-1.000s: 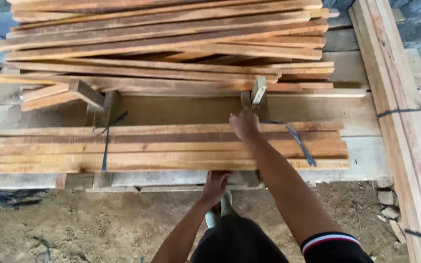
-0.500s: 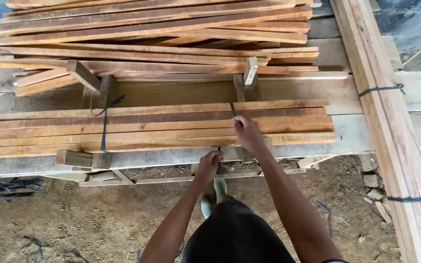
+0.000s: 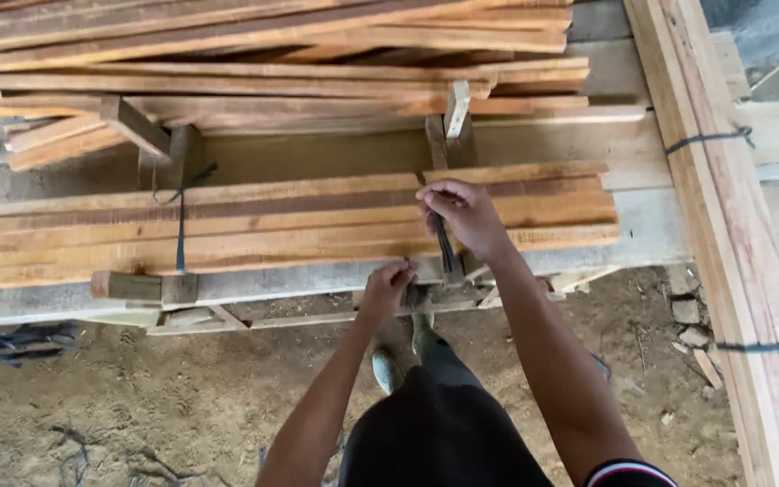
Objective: Bundling several thin wooden planks together using black rubber straps and a tightening tool.
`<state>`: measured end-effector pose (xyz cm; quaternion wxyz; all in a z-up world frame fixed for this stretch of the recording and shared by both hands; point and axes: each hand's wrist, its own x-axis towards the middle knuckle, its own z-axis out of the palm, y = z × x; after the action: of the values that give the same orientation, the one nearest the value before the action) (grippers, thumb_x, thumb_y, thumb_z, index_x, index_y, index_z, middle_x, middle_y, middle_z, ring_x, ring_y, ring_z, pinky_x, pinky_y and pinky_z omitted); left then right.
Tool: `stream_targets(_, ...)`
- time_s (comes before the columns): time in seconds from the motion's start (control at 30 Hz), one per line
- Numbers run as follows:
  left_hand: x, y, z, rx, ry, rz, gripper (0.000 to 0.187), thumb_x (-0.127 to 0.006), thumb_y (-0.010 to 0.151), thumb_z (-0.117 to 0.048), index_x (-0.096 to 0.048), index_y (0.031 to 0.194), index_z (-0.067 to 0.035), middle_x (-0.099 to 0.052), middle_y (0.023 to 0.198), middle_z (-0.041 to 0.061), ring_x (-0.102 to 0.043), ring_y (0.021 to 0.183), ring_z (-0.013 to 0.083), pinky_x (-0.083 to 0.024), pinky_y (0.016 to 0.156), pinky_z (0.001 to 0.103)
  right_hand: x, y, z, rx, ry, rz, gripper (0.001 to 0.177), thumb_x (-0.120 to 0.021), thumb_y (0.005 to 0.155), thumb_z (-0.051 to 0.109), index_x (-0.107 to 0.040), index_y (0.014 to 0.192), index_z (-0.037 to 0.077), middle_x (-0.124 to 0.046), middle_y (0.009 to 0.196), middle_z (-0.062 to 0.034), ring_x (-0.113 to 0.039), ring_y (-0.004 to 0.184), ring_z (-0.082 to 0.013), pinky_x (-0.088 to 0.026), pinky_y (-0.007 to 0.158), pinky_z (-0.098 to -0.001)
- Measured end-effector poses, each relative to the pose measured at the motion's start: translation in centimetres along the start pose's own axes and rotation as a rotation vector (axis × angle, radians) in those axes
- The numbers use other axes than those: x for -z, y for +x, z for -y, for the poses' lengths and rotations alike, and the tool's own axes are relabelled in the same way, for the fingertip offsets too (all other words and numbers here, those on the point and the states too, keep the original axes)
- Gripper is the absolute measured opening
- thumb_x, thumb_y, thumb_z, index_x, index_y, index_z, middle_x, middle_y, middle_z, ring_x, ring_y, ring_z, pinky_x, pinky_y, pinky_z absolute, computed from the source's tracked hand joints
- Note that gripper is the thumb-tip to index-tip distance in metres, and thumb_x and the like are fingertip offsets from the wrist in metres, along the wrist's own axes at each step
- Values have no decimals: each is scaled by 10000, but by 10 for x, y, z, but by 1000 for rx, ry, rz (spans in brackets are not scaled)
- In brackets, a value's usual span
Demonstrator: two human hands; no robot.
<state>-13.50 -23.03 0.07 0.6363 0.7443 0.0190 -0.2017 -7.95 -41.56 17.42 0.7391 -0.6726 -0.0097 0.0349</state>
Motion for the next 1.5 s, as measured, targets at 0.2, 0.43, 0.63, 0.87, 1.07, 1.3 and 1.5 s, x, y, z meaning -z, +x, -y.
stream_targets(0.2,3,-6,-66,-177,-126,128,252,-592,1085,-132,-710,1262,2,-764,957,184,-629,654,138,-503,609,337,15,50,-22,-174,81,41,196,-597,969,7,-681,1102,-111,-684,895,-209,-726,654,-239,-647,605,-377)
stream_targets(0.43,-1,64,-123,-287,-119,32,203,-552,1044,-28,-738,1111,17,-715,865,156,-552,690,160,-486,657,389,50,91,-40,17,-547,304,249,-655,900,42,-758,1118,-22,-768,905,-227,-729,841,-381,-543,840,-492)
stream_targets(0.63,1,163,-88,-340,-181,-82,216,-588,1090,-160,-734,1163,-17,-757,922,139,-675,822,181,-543,806,405,74,125,-107,63,-821,282,217,-582,907,162,-754,1011,80,-755,925,-172,-708,919,-416,-546,891,-497)
stream_targets(0.87,-5,184,-68,-330,-180,-135,204,-598,1077,-180,-748,1167,-75,-765,903,92,-626,867,124,-516,876,335,59,116,-90,-24,-721,145,151,-566,1024,217,-680,1043,120,-624,1032,-96,-668,1004,-330,-555,897,-455)
stream_targets(1.07,-9,173,-82,-311,-185,-128,209,-577,1085,-177,-749,1164,-87,-757,905,69,-603,860,111,-503,856,304,56,112,-113,431,-885,75,157,-597,983,101,-591,826,97,-528,877,-48,-589,940,-277,-494,952,-452)
stream_targets(1.3,-1,177,-81,-278,-239,-106,231,-589,1088,-232,-740,1167,-76,-766,935,107,-658,877,148,-525,874,349,58,114,-110,358,-825,168,293,-629,1005,281,-568,793,88,-531,887,-73,-589,1010,-287,-400,1124,-563)
stream_targets(1.5,4,157,-94,-311,-353,-117,243,-573,1086,-137,-627,1307,-52,-685,876,41,-597,827,108,-536,827,313,49,116,-106,398,-820,89,131,-738,935,146,-688,844,66,-554,819,-112,-605,977,-372,-478,935,-528)
